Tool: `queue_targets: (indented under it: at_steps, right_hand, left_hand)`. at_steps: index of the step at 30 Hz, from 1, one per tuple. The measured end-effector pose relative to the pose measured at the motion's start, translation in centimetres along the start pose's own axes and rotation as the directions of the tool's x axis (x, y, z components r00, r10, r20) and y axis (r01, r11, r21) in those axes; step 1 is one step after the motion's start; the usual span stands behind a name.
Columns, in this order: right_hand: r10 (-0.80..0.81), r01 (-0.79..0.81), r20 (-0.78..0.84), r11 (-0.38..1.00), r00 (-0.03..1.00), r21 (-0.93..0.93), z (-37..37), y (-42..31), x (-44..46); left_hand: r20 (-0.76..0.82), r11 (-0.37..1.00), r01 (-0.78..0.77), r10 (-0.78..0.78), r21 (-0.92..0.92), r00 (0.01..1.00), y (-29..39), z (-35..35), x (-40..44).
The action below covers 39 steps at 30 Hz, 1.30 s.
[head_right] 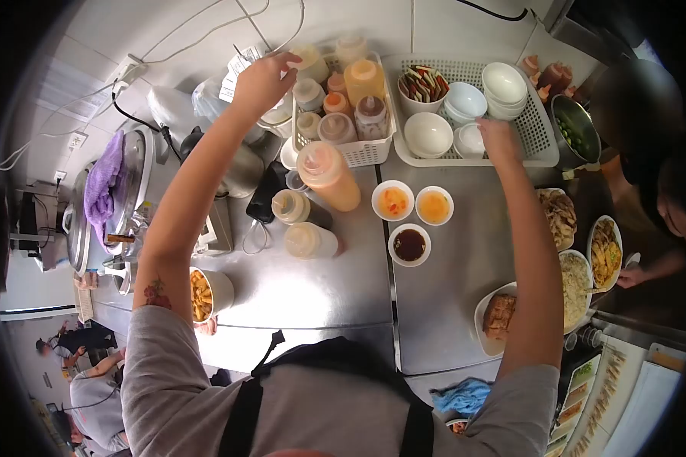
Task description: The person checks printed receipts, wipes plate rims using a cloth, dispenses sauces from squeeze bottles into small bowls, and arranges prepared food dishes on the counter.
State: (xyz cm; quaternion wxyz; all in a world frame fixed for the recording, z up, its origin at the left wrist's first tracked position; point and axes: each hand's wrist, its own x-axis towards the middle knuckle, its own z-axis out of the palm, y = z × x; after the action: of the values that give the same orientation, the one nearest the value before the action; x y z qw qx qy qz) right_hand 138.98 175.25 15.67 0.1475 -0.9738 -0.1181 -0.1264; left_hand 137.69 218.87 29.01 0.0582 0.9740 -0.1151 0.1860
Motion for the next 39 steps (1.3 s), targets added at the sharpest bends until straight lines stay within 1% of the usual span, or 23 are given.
queue_targets:
  at_steps: [2, 5, 7, 9, 11, 12, 14, 16, 17, 18, 20, 23, 25, 26, 27, 29, 30, 31, 32, 33, 35, 37, 39]
  right_hand:
    - [-0.129, 0.164, -0.259, 0.980, 0.957, 0.116, -2.1, -2.0, -1.6]
    - [-0.146, 0.212, -0.456, 0.973, 0.878, 0.096, -6.6, -5.1, -6.2]
    - [0.043, 0.033, -0.327, 0.974, 0.944, 0.224, -8.0, -4.9, -10.4]
    - [0.369, -0.312, -0.046, 0.841, 0.928, 0.442, -7.3, -4.3, -15.1]
    - [0.399, -0.405, 0.123, 0.770, 0.909, 0.494, -5.2, -3.4, -18.8]
    - [0.371, -0.404, 0.163, 0.807, 0.914, 0.431, -4.5, -3.6, -19.8]
    - [0.364, -0.429, 0.240, 0.835, 0.900, 0.344, -2.9, -4.6, -21.3]
    - [0.413, -0.500, 0.299, 0.797, 0.860, 0.339, -0.7, -4.9, -21.9]
    - [0.445, -0.541, 0.320, 0.761, 0.836, 0.357, 0.2, -4.7, -22.0]
    - [0.428, -0.489, 0.242, 0.801, 0.871, 0.346, 0.8, -4.2, -22.1]
    - [0.360, -0.369, 0.087, 0.875, 0.929, 0.315, 1.7, -3.8, -22.5]
    - [0.466, -0.446, 0.024, 0.828, 0.884, 0.340, -3.5, -4.9, -22.2]
    - [0.629, -0.596, 0.045, 0.710, 0.776, 0.375, -9.6, -8.1, -21.4]
    - [0.658, -0.637, 0.040, 0.708, 0.752, 0.305, -11.0, -7.6, -21.5]
    - [0.684, -0.671, 0.030, 0.704, 0.729, 0.233, -12.3, -7.2, -21.4]
    - [0.534, -0.335, -0.193, 0.731, 0.823, 0.594, -15.9, -10.4, -20.6]
    - [0.444, -0.188, -0.279, 0.755, 0.851, 0.629, -17.3, -11.7, -20.1]
    - [0.347, -0.030, -0.365, 0.758, 0.864, 0.652, -18.4, -13.3, -19.2]
    - [0.233, 0.085, -0.483, 0.831, 0.844, 0.550, -19.9, -15.6, -18.2]
    - [0.108, 0.196, -0.585, 0.881, 0.804, 0.432, -21.0, -18.2, -17.3]
    - [-0.052, 0.277, -0.656, 0.929, 0.753, 0.244, -22.0, -22.6, -16.1]
    - [-0.075, 0.229, -0.619, 0.958, 0.782, 0.174, -22.4, -24.4, -17.3]
    - [0.046, 0.066, -0.488, 0.976, 0.871, 0.210, -22.4, -23.6, -19.9]
  left_hand:
    - [-0.053, 1.000, -0.006, 0.005, -0.019, 0.999, 0.2, 0.2, -0.2]
    - [-0.065, 0.997, -0.049, 0.045, -0.052, 0.997, 1.2, -0.1, -0.6]
    - [-0.083, 0.992, -0.108, 0.102, -0.066, 0.991, 1.2, 0.4, -0.1]
    - [-0.093, 0.985, -0.134, 0.124, -0.106, 0.988, 1.5, 1.2, 1.0]
    - [-0.093, 0.974, -0.140, 0.125, -0.177, 0.988, 2.2, 2.8, 3.7]
    - [-0.055, 0.970, -0.070, 0.059, -0.231, 0.997, 2.7, 4.0, 5.4]
    - [0.089, 0.939, -0.199, 0.232, -0.281, 0.969, 0.4, 9.7, 11.1]
    - [0.322, 0.952, -0.204, 0.271, -0.227, 0.907, 0.5, 13.5, 15.0]
    - [0.353, 0.977, -0.112, 0.171, -0.181, 0.920, 1.4, 13.6, 15.4]
    - [0.379, 0.991, -0.019, 0.068, -0.131, 0.923, 2.3, 13.6, 15.8]
    - [0.200, 0.948, 0.261, -0.224, -0.184, 0.954, 3.0, 12.3, 13.1]
    - [0.217, 0.945, 0.232, -0.183, -0.232, 0.959, 5.7, 7.0, 10.2]
    - [0.093, 0.985, 0.062, -0.047, -0.160, 0.995, 6.0, 4.9, 9.6]
    - [0.037, 0.993, -0.017, 0.022, -0.114, 0.999, 6.0, 3.5, 9.1]
    - [-0.036, 0.977, -0.082, 0.077, -0.199, 0.996, 7.8, -0.1, 7.1]
    - [-0.201, 0.911, -0.230, 0.168, -0.341, 0.965, 14.1, -8.9, 1.5]
    - [-0.301, 0.891, -0.309, 0.211, -0.333, 0.930, 15.1, -10.7, 0.5]
    - [-0.396, 0.872, -0.379, 0.244, -0.309, 0.885, 16.0, -13.0, -0.9]
    - [-0.341, 0.857, -0.325, 0.190, -0.400, 0.921, 17.2, -15.5, -2.6]
    - [-0.424, 0.759, -0.425, 0.217, -0.493, 0.879, 18.2, -17.3, -4.4]
    - [-0.461, 0.595, -0.480, 0.198, -0.645, 0.865, 20.5, -19.6, -8.2]
    - [-0.310, 0.462, -0.341, 0.143, -0.819, 0.940, 21.8, -20.3, -11.3]
    - [-0.124, 0.313, -0.155, 0.114, -0.937, 0.986, 21.3, -18.1, -14.9]
